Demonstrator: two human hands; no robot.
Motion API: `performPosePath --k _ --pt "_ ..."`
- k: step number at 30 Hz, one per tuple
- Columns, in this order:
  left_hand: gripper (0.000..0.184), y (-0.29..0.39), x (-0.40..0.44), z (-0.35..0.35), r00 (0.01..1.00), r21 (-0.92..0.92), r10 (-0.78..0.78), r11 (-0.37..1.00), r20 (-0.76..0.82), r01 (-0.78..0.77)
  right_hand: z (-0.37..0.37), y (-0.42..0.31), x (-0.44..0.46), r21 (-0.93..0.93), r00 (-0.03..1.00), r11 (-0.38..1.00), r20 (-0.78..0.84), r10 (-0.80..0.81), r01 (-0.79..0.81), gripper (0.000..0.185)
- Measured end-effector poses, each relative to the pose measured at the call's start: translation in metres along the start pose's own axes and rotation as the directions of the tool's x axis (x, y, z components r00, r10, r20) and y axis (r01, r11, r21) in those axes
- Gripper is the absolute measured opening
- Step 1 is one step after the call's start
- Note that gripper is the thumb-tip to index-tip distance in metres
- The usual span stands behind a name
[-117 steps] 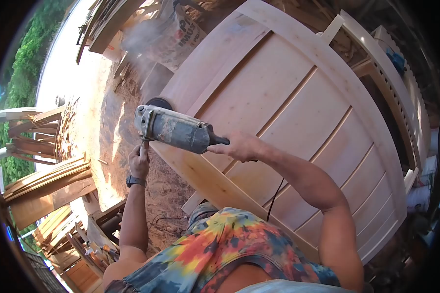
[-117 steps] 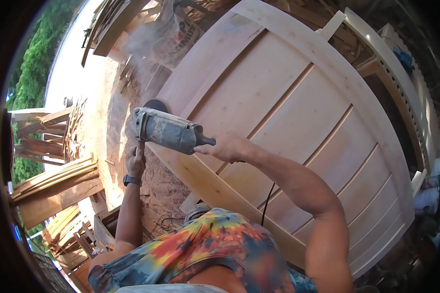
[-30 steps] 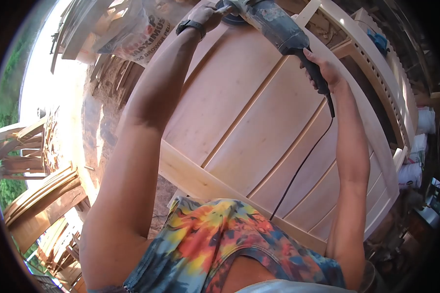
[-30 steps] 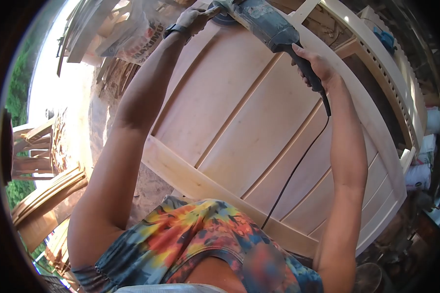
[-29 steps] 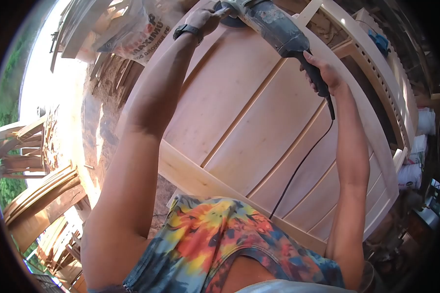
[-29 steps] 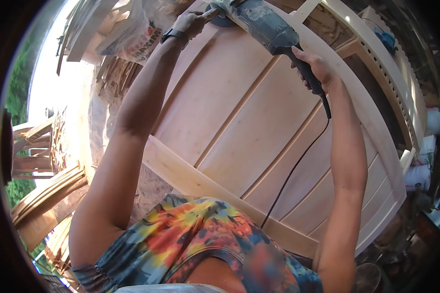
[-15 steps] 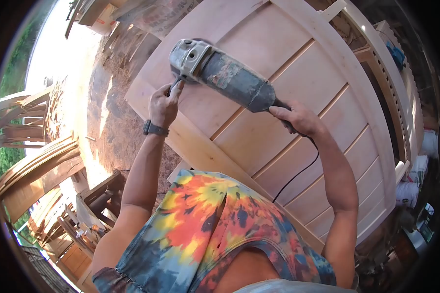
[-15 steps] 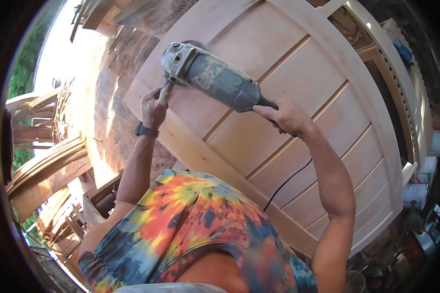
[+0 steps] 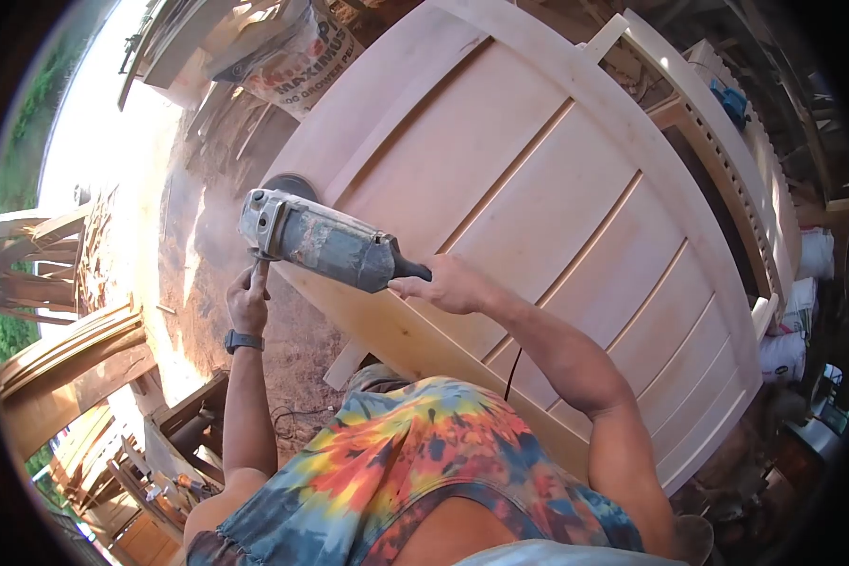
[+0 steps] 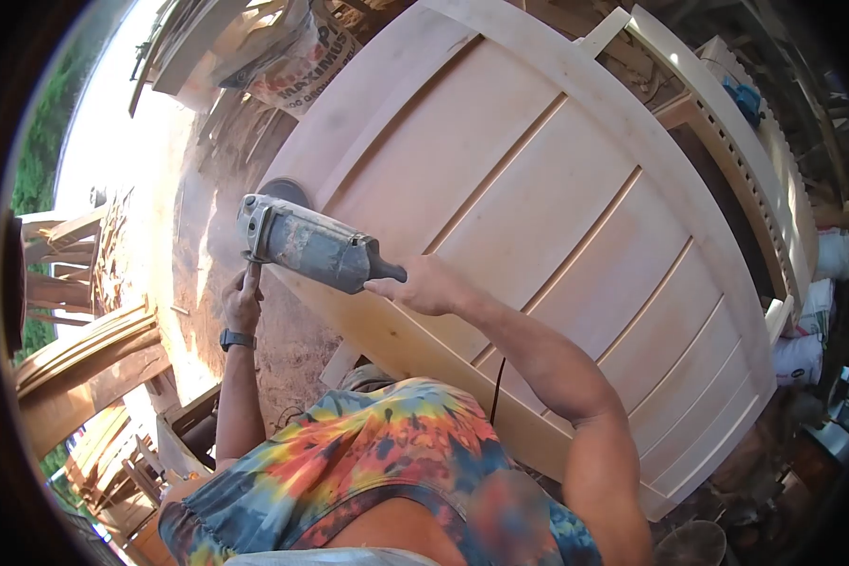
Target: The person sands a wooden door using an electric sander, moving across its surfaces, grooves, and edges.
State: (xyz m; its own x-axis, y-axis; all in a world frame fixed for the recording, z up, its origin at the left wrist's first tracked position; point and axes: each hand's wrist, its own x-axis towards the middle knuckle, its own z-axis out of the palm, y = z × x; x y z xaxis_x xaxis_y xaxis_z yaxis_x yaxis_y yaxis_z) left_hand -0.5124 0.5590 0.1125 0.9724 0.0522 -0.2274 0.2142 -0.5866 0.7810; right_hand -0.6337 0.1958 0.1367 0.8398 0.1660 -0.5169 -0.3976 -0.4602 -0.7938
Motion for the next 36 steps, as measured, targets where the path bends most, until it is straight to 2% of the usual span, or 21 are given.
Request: performPosePath --k 2,3,7,9,11,14,16,18,21,24,25,26,27,30,32,34,36 --pt "0.047 0.023 0.026 0.023 0.990 -0.010 0.131 0.991 0.057 -0.131 -0.037 -0.005 -0.008 0.040 0.990 0.989 0.032 0.138 -0.139 0.076" --pt "0.046 0.039 0.039 0.037 0.986 0.023 0.151 0.988 0.068 -0.153 -0.056 -0.004 -0.011 0.062 0.981 0.980 0.021 0.190 -0.191 0.069" --pt "0.057 0.119 0.090 0.105 0.955 0.065 0.230 0.967 0.186 -0.246 -0.119 0.023 -0.023 0.272 0.969 0.948 -0.134 0.206 -0.164 0.055" --pt "0.062 0.155 0.119 0.141 0.926 0.113 0.251 0.950 0.281 -0.292 -0.151 0.029 -0.034 0.334 0.953 0.929 -0.194 0.233 -0.159 0.056" --pt "0.065 0.186 0.138 0.184 0.894 0.125 0.379 0.901 0.241 -0.415 -0.184 0.040 -0.042 0.353 0.933 0.919 -0.238 0.270 -0.176 0.055" --pt "0.070 0.239 0.159 0.236 0.856 0.148 0.434 0.862 0.279 -0.485 -0.228 0.059 -0.052 0.392 0.890 0.901 -0.322 0.324 -0.186 0.057" --pt "0.071 0.270 0.170 0.265 0.837 0.153 0.454 0.844 0.306 -0.514 -0.252 0.071 -0.055 0.445 0.855 0.881 -0.385 0.347 -0.158 0.060" --pt "0.071 0.296 0.182 0.290 0.826 0.147 0.466 0.836 0.318 -0.529 -0.275 0.073 -0.057 0.419 0.842 0.897 -0.425 0.332 -0.142 0.061" --pt "0.071 0.329 0.199 0.313 0.792 0.142 0.491 0.811 0.363 -0.568 -0.304 0.080 -0.051 0.451 0.820 0.878 -0.435 0.372 -0.159 0.062" --pt "0.068 0.351 0.204 0.319 0.803 0.147 0.453 0.829 0.388 -0.539 -0.316 0.072 -0.047 0.468 0.781 0.862 -0.457 0.425 -0.195 0.063" --pt "0.067 0.358 0.203 0.316 0.808 0.146 0.382 0.861 0.448 -0.488 -0.318 0.075 -0.044 0.463 0.784 0.866 -0.459 0.417 -0.189 0.063" --pt "0.065 0.361 0.201 0.314 0.806 0.148 0.304 0.891 0.508 -0.430 -0.321 0.077 -0.043 0.460 0.783 0.866 -0.459 0.420 -0.195 0.063" --pt "0.065 0.357 0.200 0.311 0.801 0.100 0.348 0.889 0.487 -0.447 -0.322 0.075 -0.041 0.436 0.791 0.880 -0.464 0.399 -0.188 0.063" --pt "0.067 0.332 0.197 0.294 0.809 0.015 0.347 0.916 0.474 -0.402 -0.318 0.073 -0.039 0.405 0.816 0.892 -0.436 0.380 -0.199 0.059" --pt "0.067 0.308 0.180 0.269 0.834 0.036 0.321 0.926 0.449 -0.376 -0.311 0.065 -0.034 0.393 0.840 0.895 -0.397 0.370 -0.209 0.056" --pt "0.065 0.266 0.166 0.245 0.863 -0.034 0.315 0.944 0.394 -0.329 -0.291 0.056 -0.033 0.346 0.871 0.912 -0.350 0.344 -0.221 0.053" --pt "0.064 0.206 0.159 0.227 0.881 -0.047 0.403 0.913 0.247 -0.405 -0.264 0.047 -0.026 0.306 0.901 0.926 -0.298 0.314 -0.221 0.053"
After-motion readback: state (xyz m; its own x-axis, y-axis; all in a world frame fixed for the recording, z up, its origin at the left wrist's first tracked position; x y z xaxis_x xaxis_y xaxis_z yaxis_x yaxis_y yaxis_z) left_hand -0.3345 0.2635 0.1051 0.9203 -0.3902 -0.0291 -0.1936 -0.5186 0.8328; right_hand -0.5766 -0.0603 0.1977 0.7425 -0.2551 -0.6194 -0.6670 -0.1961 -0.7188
